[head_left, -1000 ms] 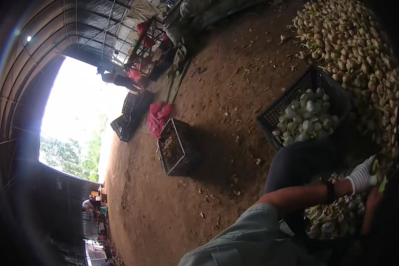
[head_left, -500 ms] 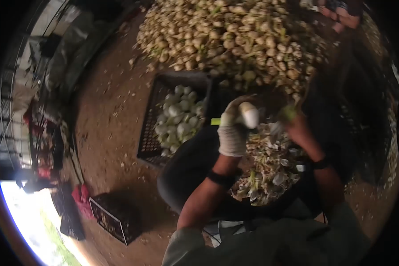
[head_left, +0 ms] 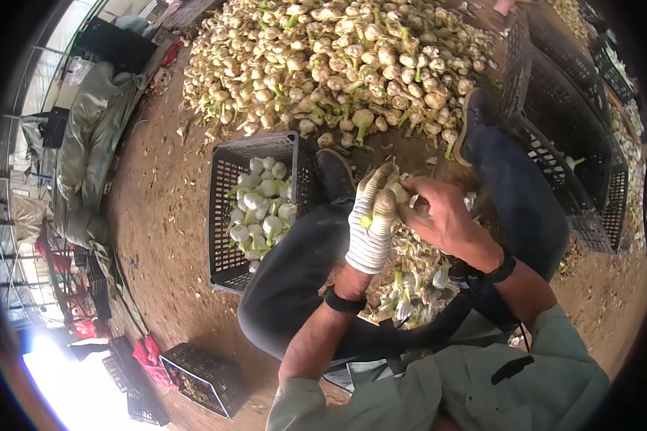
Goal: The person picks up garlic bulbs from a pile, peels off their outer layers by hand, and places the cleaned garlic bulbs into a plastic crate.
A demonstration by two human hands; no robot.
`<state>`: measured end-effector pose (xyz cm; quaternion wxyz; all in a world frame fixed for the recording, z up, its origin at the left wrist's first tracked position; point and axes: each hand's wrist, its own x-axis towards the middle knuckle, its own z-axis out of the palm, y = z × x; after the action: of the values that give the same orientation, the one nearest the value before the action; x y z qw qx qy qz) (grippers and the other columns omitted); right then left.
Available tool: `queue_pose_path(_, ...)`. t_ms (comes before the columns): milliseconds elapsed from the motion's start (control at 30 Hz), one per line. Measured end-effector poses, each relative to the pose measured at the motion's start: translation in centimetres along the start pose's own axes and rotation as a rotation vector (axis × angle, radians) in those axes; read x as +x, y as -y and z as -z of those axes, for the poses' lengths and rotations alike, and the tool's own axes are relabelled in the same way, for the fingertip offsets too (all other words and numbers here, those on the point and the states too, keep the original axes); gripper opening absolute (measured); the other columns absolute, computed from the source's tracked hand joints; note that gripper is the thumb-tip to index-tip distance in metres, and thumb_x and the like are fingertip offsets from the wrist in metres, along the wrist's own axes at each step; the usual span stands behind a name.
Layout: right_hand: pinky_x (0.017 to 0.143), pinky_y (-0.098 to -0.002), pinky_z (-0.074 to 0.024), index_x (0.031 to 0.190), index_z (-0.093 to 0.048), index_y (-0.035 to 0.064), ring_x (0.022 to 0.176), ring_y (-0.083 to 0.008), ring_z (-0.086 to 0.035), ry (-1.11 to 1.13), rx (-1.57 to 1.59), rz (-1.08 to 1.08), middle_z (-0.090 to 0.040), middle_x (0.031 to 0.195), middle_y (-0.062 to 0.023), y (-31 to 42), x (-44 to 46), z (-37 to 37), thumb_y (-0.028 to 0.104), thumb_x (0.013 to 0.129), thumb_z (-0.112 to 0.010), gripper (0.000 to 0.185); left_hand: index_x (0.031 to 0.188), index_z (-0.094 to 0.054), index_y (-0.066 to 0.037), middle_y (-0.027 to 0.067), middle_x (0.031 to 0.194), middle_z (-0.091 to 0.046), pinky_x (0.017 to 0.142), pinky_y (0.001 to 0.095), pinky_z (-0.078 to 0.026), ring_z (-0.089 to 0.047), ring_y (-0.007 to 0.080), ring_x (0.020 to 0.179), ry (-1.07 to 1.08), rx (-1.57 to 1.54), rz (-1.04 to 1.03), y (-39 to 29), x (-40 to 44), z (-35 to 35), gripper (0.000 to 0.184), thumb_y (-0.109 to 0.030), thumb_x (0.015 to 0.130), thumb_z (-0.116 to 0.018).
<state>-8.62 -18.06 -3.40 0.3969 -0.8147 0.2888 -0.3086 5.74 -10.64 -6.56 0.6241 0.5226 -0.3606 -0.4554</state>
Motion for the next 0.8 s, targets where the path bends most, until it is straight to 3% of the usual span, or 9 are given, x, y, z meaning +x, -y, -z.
queue_pose_path(100, 0.058, -0.0388, -0.0486, 0.097, -0.06, 0.0017, 0.068, -0.0356, -0.063, -0.034, -0.081, 0.008, -0.062, 0.078, -0.0174, -0.5, -0.3, -0.5, 0.01, 0.079, -0.07, 0.022, 0.135, -0.049, 0.002, 0.0148, 0.132, -0.051, 0.098, 0.0319, -0.044, -0.052, 0.0221, 0.118, 0.006, 0.13, -0.072, 0.9, -0.1, -0.3, 0.057, -0.042, 0.099, -0.052)
queue_pose_path(300, 0.056, -0.0384, -0.0496, 0.099, -0.06, 0.0016, 0.067, -0.0336, -0.064, 0.106, -0.077, -0.086, -0.064, 0.078, -0.0162, -1.4, -0.4, 0.1, 0.008, 0.079, -0.069, 0.023, 0.135, -0.049, -0.002, 0.0104, 0.123, -0.058, 0.094, 0.0302, -0.045, -0.055, 0.0178, 0.111, -0.025, -0.067, 0.127, 0.2, -0.3, -0.3, 0.051, -0.04, 0.101, -0.049)
queue_pose_path(400, 0.057, -0.0393, -0.0513, 0.102, -0.057, 0.0031, 0.066, -0.0302, -0.066, -0.151, -0.148, 0.08, -0.064, 0.086, -0.0135, -0.9, 0.0, 0.0, 0.009, 0.077, -0.072, 0.029, 0.136, -0.049, -0.004, 0.0081, 0.117, -0.061, 0.092, 0.0292, -0.046, -0.056, 0.0149, 0.107, -0.073, -0.024, 0.053, -0.4, -0.2, -0.3, 0.048, -0.037, 0.101, -0.049)
queue_pose_path(500, 0.058, -0.0396, -0.0516, 0.097, -0.055, 0.0046, 0.066, -0.0307, -0.065, -0.037, -0.223, 0.066, -0.062, 0.085, -0.0123, -0.2, -0.2, 0.0, 0.012, 0.078, -0.074, 0.028, 0.134, -0.051, -0.003, 0.009, 0.119, -0.06, 0.092, 0.0281, -0.047, -0.057, 0.0151, 0.107, -0.096, 0.072, 0.104, -0.7, -0.3, -0.3, 0.043, -0.03, 0.101, -0.052)
queue_pose_path(567, 0.058, -0.0396, -0.051, 0.093, -0.053, 0.005, 0.064, -0.0305, -0.064, -0.072, -0.196, 0.062, -0.061, 0.081, -0.0116, -0.6, -0.4, -0.8, 0.012, 0.077, -0.074, 0.028, 0.132, -0.054, -0.002, 0.0097, 0.12, -0.059, 0.092, 0.0277, -0.046, -0.057, 0.0162, 0.106, -0.098, 0.331, -0.041, 0.0, -0.3, -0.5, 0.039, -0.022, 0.099, -0.053)
queue_pose_path(633, 0.057, -0.0389, -0.0498, 0.091, -0.054, 0.0042, 0.063, -0.0298, -0.064, 0.005, -0.302, 0.08, -0.062, 0.079, -0.0124, -1.2, -0.6, -0.7, 0.009, 0.078, -0.072, 0.023, 0.131, -0.055, -0.001, 0.0108, 0.122, -0.057, 0.093, 0.0281, -0.046, -0.057, 0.0176, 0.108, -0.091, 0.334, -0.061, 0.3, -0.4, -0.5, 0.037, -0.017, 0.097, -0.051)
queue_pose_path(800, 0.056, -0.0376, -0.0491, 0.085, -0.057, 0.0019, 0.063, -0.0295, -0.065, -0.067, -0.074, -0.059, -0.063, 0.074, -0.0146, -3.2, 0.1, -0.5, 0.008, 0.078, -0.071, 0.017, 0.137, -0.047, 0.0, 0.0119, 0.132, -0.053, 0.097, 0.0291, -0.045, -0.054, 0.0185, 0.116, 0.053, -0.036, 0.01, 0.9, -0.5, 0.0, 0.046, -0.008, 0.092, -0.047)
